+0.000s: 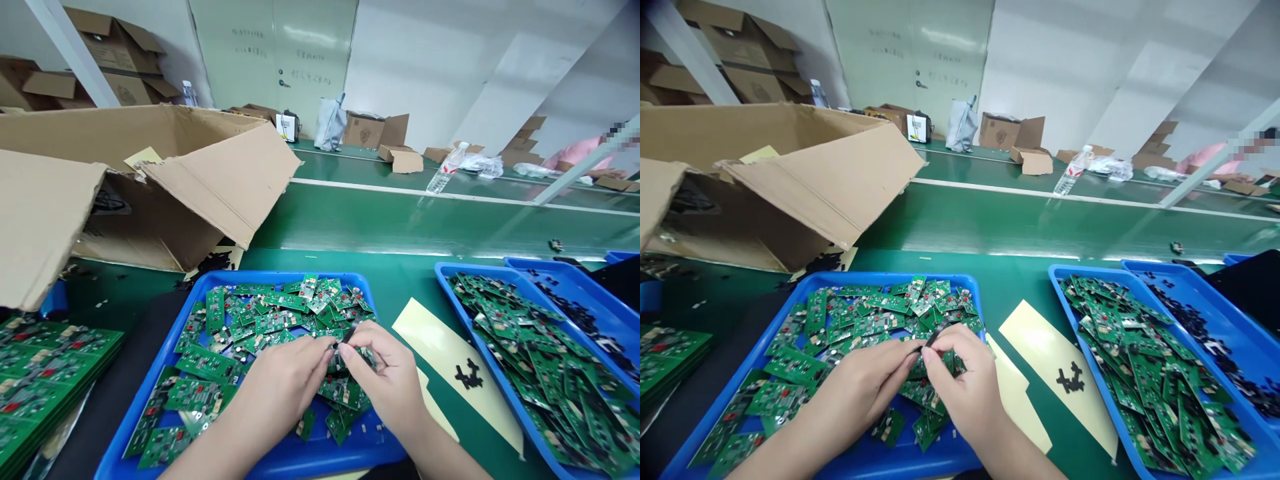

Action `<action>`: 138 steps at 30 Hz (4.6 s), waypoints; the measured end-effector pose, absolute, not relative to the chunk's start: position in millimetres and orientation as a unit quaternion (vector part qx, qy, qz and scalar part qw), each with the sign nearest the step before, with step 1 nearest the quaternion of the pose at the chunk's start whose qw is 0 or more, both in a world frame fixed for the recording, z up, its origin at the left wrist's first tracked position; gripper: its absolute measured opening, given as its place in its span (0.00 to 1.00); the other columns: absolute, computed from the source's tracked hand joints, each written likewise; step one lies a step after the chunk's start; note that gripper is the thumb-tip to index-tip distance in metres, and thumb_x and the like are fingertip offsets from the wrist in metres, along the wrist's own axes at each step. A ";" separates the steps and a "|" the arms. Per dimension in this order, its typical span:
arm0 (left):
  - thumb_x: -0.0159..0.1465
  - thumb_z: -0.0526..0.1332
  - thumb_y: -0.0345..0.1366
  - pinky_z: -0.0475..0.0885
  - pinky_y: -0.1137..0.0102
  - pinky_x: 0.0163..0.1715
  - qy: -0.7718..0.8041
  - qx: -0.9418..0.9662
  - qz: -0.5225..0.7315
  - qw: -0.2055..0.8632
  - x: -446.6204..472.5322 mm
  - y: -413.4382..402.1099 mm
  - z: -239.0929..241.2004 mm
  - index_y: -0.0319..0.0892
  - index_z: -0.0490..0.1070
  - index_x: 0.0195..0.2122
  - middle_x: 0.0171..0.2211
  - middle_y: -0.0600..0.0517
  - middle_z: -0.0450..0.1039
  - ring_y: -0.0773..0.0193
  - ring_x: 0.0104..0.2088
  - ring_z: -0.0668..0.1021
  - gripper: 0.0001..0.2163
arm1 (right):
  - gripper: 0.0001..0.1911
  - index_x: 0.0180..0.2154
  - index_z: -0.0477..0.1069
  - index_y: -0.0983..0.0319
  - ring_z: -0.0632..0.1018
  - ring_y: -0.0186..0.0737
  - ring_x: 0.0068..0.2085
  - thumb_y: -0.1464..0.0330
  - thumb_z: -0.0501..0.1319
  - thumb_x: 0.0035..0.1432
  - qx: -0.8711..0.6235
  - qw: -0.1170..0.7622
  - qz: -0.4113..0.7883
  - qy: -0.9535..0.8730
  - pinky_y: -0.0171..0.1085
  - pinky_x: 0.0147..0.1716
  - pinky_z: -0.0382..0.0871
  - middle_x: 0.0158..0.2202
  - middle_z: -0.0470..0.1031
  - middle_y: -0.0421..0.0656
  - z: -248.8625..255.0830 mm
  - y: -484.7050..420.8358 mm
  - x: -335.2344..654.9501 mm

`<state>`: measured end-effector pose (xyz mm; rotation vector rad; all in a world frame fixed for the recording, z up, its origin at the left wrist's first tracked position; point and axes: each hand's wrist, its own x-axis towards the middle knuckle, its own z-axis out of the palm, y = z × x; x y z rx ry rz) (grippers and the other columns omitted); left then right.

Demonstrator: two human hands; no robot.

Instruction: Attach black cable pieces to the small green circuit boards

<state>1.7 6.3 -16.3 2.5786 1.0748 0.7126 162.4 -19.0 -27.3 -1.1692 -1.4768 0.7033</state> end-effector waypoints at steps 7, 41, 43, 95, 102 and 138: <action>0.69 0.42 0.34 0.75 0.71 0.23 0.400 0.883 0.244 -0.012 5.9 -1.7 -26.2 0.36 0.71 0.48 0.29 0.47 0.78 0.62 0.26 0.79 0.20 | 0.09 0.25 0.68 0.61 0.72 0.36 0.29 0.67 0.59 0.56 -0.519 0.539 0.317 -0.584 0.35 0.30 0.68 0.25 0.71 0.41 -33.3 -16.3 155.7; 0.58 0.58 0.17 0.74 0.64 0.42 0.273 0.853 0.442 -0.041 -9.8 5.7 -20.1 0.37 0.71 0.49 0.42 0.45 0.69 0.60 0.44 0.74 0.19 | 0.19 0.47 0.65 0.62 0.76 0.28 0.19 0.67 0.67 0.55 -0.229 0.504 0.767 -0.323 0.25 0.20 0.68 0.21 0.77 0.37 -6.1 -28.0 173.0; 0.57 0.58 0.15 0.74 0.63 0.45 0.272 0.847 0.455 -0.051 -9.9 5.0 -19.7 0.38 0.71 0.49 0.43 0.45 0.69 0.60 0.44 0.74 0.20 | 0.21 0.47 0.65 0.63 0.75 0.28 0.18 0.66 0.68 0.54 -0.226 0.490 0.785 -0.305 0.25 0.18 0.67 0.20 0.76 0.36 -6.0 -27.6 171.3; 0.61 0.61 0.29 0.78 0.68 0.35 0.337 0.799 0.460 0.191 -2.8 6.5 -14.6 0.46 0.69 0.50 0.38 0.49 0.71 0.62 0.38 0.78 0.15 | 0.22 0.39 0.73 0.63 0.76 0.35 0.28 0.52 0.63 0.52 -0.447 0.438 0.625 -0.466 0.35 0.28 0.70 0.26 0.73 0.41 -9.1 -23.4 170.4; 0.61 0.62 0.29 0.78 0.69 0.34 0.333 0.791 0.474 0.196 -3.8 6.4 -14.6 0.46 0.70 0.50 0.38 0.49 0.72 0.62 0.37 0.78 0.15 | 0.20 0.33 0.73 0.64 0.75 0.34 0.26 0.53 0.65 0.50 -0.432 0.427 0.647 -0.462 0.35 0.27 0.68 0.23 0.73 0.39 -11.6 -22.8 169.6; 0.62 0.61 0.39 0.77 0.67 0.34 0.233 0.595 0.381 0.668 1.0 -2.7 -4.1 0.49 0.72 0.50 0.37 0.49 0.74 0.63 0.34 0.78 0.14 | 0.06 0.36 0.71 0.59 0.76 0.37 0.30 0.73 0.56 0.61 -0.507 0.537 0.164 -0.653 0.35 0.30 0.70 0.29 0.75 0.42 -9.3 -23.0 176.2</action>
